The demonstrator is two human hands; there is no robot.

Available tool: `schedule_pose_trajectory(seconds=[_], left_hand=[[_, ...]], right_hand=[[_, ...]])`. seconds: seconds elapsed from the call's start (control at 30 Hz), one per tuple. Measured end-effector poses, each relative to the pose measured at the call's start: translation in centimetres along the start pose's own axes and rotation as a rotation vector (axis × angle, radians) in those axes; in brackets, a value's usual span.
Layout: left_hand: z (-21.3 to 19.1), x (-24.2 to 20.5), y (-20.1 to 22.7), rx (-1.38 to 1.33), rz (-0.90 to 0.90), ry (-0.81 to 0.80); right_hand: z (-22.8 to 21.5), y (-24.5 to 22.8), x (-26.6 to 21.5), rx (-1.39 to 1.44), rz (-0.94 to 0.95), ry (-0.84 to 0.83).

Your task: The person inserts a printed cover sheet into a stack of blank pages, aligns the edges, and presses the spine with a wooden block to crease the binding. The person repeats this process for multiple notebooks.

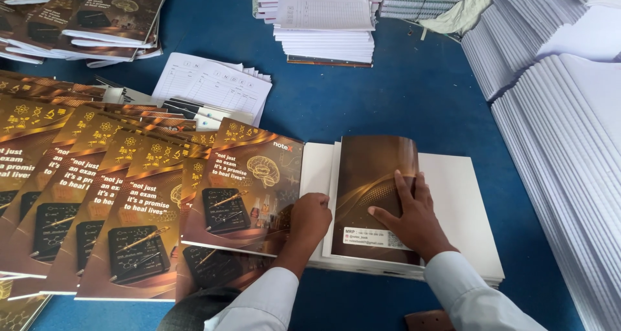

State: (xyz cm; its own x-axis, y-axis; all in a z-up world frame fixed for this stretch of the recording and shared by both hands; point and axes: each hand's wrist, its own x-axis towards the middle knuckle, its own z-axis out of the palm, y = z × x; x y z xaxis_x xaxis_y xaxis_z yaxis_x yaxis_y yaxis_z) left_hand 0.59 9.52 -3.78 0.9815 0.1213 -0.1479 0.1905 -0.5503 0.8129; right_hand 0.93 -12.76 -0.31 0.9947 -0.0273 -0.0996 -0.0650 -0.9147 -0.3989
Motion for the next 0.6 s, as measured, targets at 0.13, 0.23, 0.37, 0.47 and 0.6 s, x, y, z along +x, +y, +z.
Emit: schedule_pose_trajectory(seconds=[0.13,0.23,0.37,0.47,0.6], left_hand=[[0.3,0.3,-0.5,-0.068,0.003,0.04],[0.2,0.3,-0.4,0.001,-0.027,0.033],[0.1,0.1,-0.1,-0.029,-0.029,0.053],[0.1,0.0,-0.1,-0.04,-0.018,0.062],[0.0,-0.1,0.0,-0.049,-0.022,0.052]], right_hand=[[1.0,-0.5,0.3,-0.093,0.019,-0.007],[1.2,-1.0,0.4,-0.119,0.037,-0.021],[1.3,-1.2,0.2,-0.154,0.033,-0.015],[1.4,-1.2,0.1,-0.161,0.03,-0.011],[1.6,-1.0,0.1,-0.192,0.019,0.0]])
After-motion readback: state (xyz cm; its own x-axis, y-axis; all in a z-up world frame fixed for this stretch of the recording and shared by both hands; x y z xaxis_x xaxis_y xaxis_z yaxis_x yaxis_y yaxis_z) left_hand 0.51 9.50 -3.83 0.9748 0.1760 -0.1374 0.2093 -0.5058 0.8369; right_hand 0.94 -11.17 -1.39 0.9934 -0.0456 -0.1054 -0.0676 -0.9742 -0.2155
